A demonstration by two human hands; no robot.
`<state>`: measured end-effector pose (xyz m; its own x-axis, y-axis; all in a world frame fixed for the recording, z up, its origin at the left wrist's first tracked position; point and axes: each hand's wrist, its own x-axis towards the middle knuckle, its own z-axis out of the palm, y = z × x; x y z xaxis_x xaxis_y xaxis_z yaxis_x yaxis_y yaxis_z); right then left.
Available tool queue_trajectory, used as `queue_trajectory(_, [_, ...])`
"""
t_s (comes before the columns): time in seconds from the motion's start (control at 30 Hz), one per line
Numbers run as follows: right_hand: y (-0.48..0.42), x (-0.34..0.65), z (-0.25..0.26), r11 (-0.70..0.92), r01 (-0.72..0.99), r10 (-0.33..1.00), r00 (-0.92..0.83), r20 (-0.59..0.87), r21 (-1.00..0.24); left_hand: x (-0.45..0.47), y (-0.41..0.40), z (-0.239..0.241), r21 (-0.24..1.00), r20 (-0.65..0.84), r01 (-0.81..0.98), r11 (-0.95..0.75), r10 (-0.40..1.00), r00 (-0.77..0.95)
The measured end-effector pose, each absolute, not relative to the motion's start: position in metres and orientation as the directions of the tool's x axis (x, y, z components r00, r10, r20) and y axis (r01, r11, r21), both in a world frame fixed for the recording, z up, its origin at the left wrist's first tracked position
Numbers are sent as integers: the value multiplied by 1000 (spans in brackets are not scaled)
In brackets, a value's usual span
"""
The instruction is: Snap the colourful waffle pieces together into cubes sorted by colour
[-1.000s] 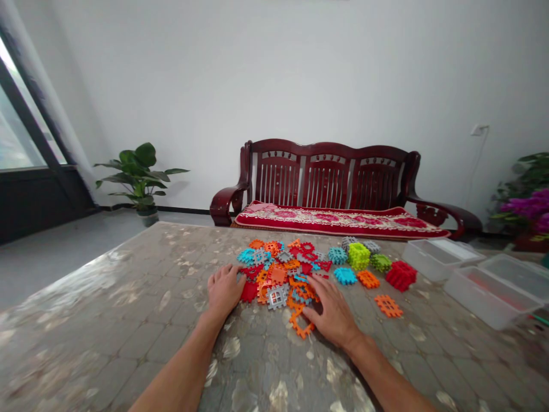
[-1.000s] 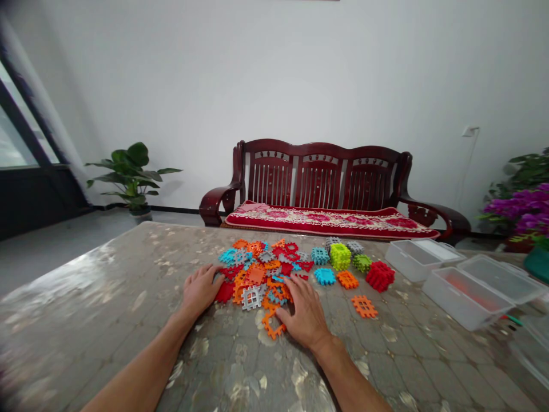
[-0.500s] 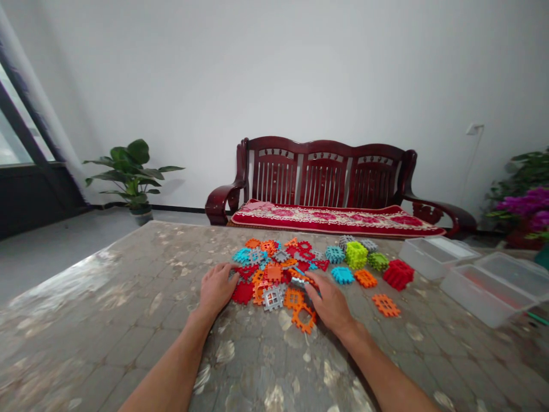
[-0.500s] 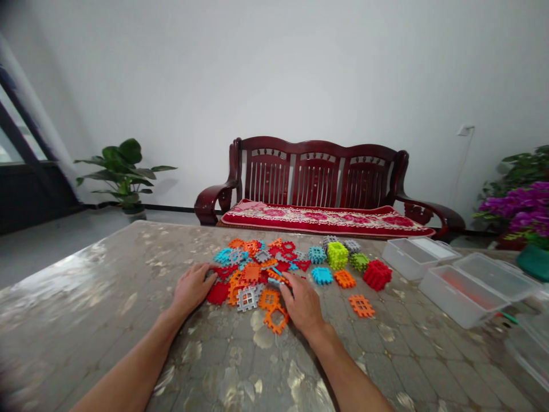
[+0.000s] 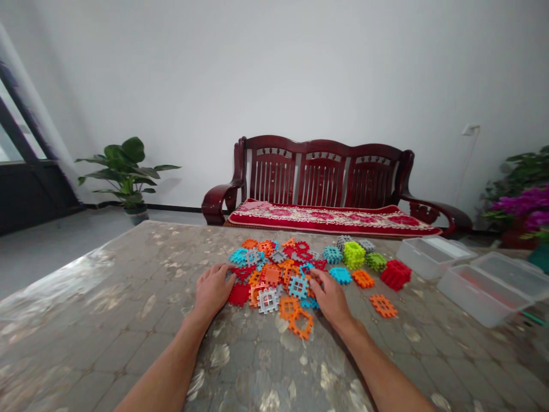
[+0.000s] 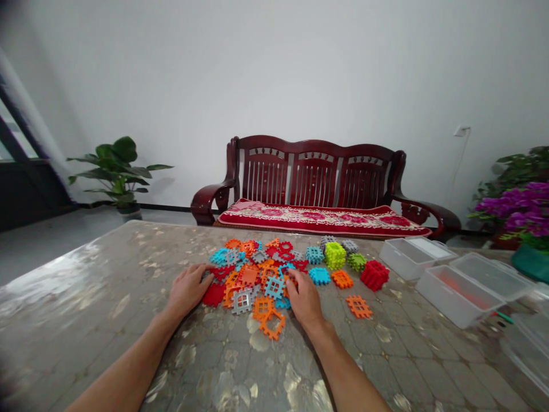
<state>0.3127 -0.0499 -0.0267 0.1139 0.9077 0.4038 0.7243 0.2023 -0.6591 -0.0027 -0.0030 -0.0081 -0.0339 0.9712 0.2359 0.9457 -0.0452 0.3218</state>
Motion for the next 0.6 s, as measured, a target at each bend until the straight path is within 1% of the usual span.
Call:
queue_trajectory(0.07, [-55,308,-22,221,751,918,54,392,-622,-3,-3,-8,324,232,945,-41,972,-38])
queue_trajectory(0.2, [-66,296,-10,271,843,892,-38,450,-465,-4,-2,-10,328,235,943,-52,972,-29])
queue_trajectory(0.27, [-71,289,-4,277,867,885,-63,461,-414,-5,-1,-11,322,236,945,-57,971,-21])
queue_trajectory(0.33, [-74,284,0,276,872,882,-64,466,-403,-5,0,-13,313,237,948,-54,971,-23])
queue_trajectory(0.6, [-78,277,2,250,848,872,12,489,-468,-5,1,-14,306,244,951,-46,969,-31])
